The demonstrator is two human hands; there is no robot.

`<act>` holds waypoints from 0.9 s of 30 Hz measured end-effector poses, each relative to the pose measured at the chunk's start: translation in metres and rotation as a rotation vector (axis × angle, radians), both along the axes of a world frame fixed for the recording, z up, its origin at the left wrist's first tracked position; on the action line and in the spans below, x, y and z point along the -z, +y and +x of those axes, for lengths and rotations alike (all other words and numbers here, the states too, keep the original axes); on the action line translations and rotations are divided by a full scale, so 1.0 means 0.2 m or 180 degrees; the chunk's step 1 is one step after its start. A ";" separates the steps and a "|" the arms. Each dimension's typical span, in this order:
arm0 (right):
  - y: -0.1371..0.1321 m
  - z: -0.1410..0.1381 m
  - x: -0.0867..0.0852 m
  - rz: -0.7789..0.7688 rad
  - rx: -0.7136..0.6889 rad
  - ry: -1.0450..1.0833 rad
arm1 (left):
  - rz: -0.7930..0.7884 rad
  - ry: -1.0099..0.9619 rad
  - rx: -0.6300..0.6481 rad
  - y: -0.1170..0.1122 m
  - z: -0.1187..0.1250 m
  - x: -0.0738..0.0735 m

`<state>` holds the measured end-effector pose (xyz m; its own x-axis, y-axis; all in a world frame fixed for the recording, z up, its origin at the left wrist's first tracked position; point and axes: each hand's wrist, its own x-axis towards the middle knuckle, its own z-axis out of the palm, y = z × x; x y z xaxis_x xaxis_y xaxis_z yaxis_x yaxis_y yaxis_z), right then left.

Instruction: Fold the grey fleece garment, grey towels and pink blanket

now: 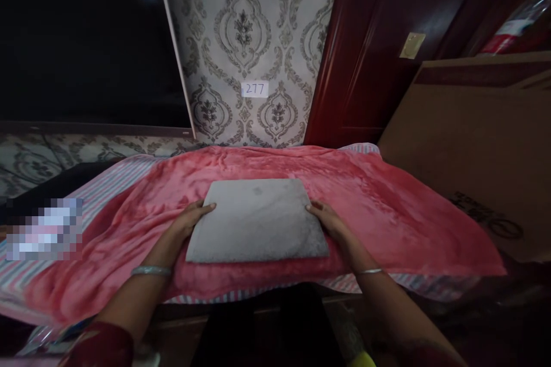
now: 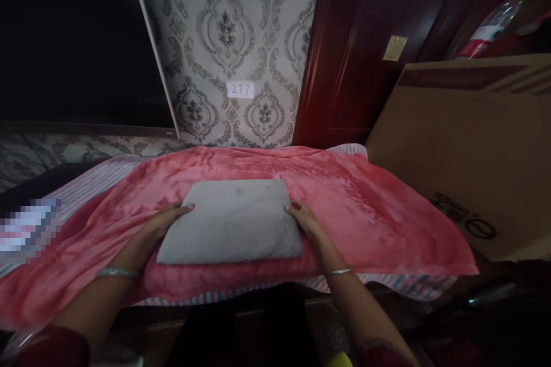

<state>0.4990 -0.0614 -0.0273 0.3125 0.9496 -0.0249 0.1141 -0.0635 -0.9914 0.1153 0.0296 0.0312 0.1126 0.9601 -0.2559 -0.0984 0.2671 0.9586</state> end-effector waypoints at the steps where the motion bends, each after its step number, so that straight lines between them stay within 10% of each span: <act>1: 0.00 0.01 0.01 -0.0017 0.0014 -0.0137 | 0.0046 0.0178 0.0133 0.02 -0.01 0.03; 6: 0.09 0.03 -0.10 0.0159 0.0392 -0.1691 | 0.1076 0.2400 -0.0305 0.07 -0.01 -0.02; 9: 0.21 -0.09 -0.21 0.0573 0.0326 -0.2554 | 0.1900 0.3420 0.0088 0.06 0.16 -0.12; 16: 0.33 -0.44 -0.17 0.0208 -0.0049 -0.3444 | 0.2506 0.4087 0.0947 0.04 0.54 -0.04; 21: 0.31 -0.46 -0.06 0.0074 -0.0073 -0.3621 | 0.2425 0.3923 0.1081 0.04 0.53 0.10; 27: 0.31 -0.45 -0.08 0.0019 -0.0119 -0.3626 | 0.2351 0.4373 0.1131 0.07 0.50 0.07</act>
